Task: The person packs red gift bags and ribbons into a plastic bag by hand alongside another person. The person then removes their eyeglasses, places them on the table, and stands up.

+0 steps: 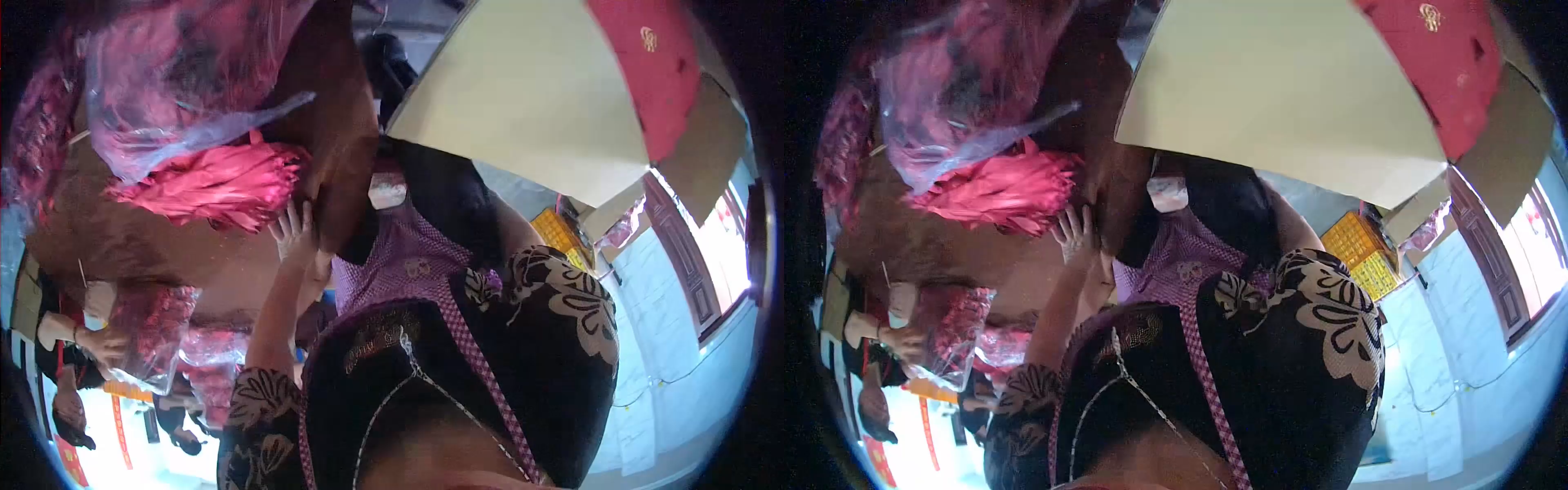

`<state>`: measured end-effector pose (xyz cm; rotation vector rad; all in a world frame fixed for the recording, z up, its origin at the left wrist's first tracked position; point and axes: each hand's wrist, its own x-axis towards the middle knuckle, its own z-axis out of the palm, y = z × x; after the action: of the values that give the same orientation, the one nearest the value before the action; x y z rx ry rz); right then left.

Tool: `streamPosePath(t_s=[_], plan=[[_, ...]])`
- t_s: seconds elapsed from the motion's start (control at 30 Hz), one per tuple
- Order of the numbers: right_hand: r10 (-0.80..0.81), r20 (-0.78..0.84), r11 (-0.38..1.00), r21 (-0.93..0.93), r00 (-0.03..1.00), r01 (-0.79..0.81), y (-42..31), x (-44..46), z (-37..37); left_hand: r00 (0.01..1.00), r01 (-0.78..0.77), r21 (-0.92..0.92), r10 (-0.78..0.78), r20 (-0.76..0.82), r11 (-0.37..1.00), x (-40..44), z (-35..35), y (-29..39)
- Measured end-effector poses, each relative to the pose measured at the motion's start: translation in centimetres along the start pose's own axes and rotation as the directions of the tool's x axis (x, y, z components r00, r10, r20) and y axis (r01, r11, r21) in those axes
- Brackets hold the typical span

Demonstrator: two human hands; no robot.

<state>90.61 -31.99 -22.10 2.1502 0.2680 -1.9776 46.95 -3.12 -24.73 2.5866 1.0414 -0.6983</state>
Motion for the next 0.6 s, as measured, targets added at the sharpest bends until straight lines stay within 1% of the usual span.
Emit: streamPosePath(t_s=[0.03, 0.07, 0.13, 0.17, 0.2, 0.23, 0.27, 0.3, 0.33, 0.37, 0.4, 0.43, 0.5, 0.53, 0.57, 0.6], plan=[[-0.017, -0.020, 1.000, 0.004, 1.000, 0.018, -0.4, -0.1, -0.2, 0.994, -0.009, 0.056, 0.002, 0.113, 0.998, 0.4, -0.5, -0.2], [-0.039, -0.044, 0.999, 0.015, 0.998, 0.039, -1.1, -0.1, -0.5, 0.998, -0.018, 0.067, 0.014, 0.055, 0.998, 0.9, -1.7, -0.1], [-0.084, -0.098, 0.992, 0.084, 0.992, 0.092, -2.3, 0.7, -1.1, 1.000, -0.013, 0.031, 0.013, 0.026, 0.999, 1.4, -3.6, 0.6], [-0.103, -0.119, 0.982, 0.147, 0.988, 0.120, -2.6, 1.7, -1.3, 0.997, -0.021, 0.010, 0.020, 0.071, 1.000, 1.6, -4.9, 0.8], [-0.127, -0.134, 0.953, 0.259, 0.983, 0.158, -2.8, 3.0, -1.7, 0.993, -0.028, -0.007, 0.029, 0.119, 1.000, 2.3, -6.5, 1.7], [-0.148, -0.148, 0.927, 0.323, 0.978, 0.189, -2.7, 3.0, -1.7, 0.997, -0.039, 0.007, 0.038, 0.071, 0.999, 2.5, -7.9, 2.1], [-0.214, -0.156, 0.942, 0.229, 0.964, 0.246, -2.8, 2.4, -1.6, 0.994, -0.028, -0.052, 0.034, 0.106, 0.998, 2.5, -9.3, 2.4], [-0.375, -0.188, 0.912, -0.247, 0.908, 0.326, -4.2, -0.3, -2.2, 0.988, -0.016, -0.109, 0.032, 0.150, 0.994, 2.8, -10.6, 2.9], [-0.372, -0.193, 0.915, -0.242, 0.908, 0.323, -3.1, 0.2, -0.8, 0.992, -0.026, -0.096, 0.038, 0.121, 0.995, 3.1, -11.2, 2.7], [-0.373, -0.191, 0.916, -0.232, 0.908, 0.327, -2.5, 0.8, 0.0, 0.984, 0.025, -0.196, 0.010, 0.177, 0.980, 3.3, -11.6, 2.8], [-0.347, -0.343, 0.934, -0.215, 0.873, 0.287, -4.0, -1.1, -0.2, 0.972, 0.083, -0.288, -0.014, 0.235, 0.954, 3.6, -12.5, 2.9], [-0.365, -0.355, 0.929, -0.201, 0.861, 0.311, -5.4, -2.7, -0.9, 0.976, 0.076, -0.264, -0.018, 0.215, 0.962, 4.1, -13.1, 3.0], [-0.449, -0.489, 0.890, -0.168, 0.748, 0.424, -10.9, -9.6, -2.8, 0.895, 0.176, -0.410, 0.028, 0.445, 0.895, 5.1, -16.1, 2.6], [-0.375, -0.465, 0.915, -0.047, 0.802, 0.401, -13.2, -11.3, -3.9, 0.914, 0.235, -0.432, -0.047, 0.403, 0.871, 6.0, -20.8, 4.1], [-0.459, -0.433, 0.871, -0.047, 0.776, 0.489, -15.8, -13.1, -5.7, 0.915, 0.235, -0.424, -0.052, 0.399, 0.875, 7.1, -22.3, 4.2], [-0.542, -0.397, 0.817, -0.043, 0.740, 0.575, -18.5, -14.9, -7.8, 0.948, 0.194, -0.579, 0.001, 0.319, 0.792, 8.1, -23.6, 4.3]])
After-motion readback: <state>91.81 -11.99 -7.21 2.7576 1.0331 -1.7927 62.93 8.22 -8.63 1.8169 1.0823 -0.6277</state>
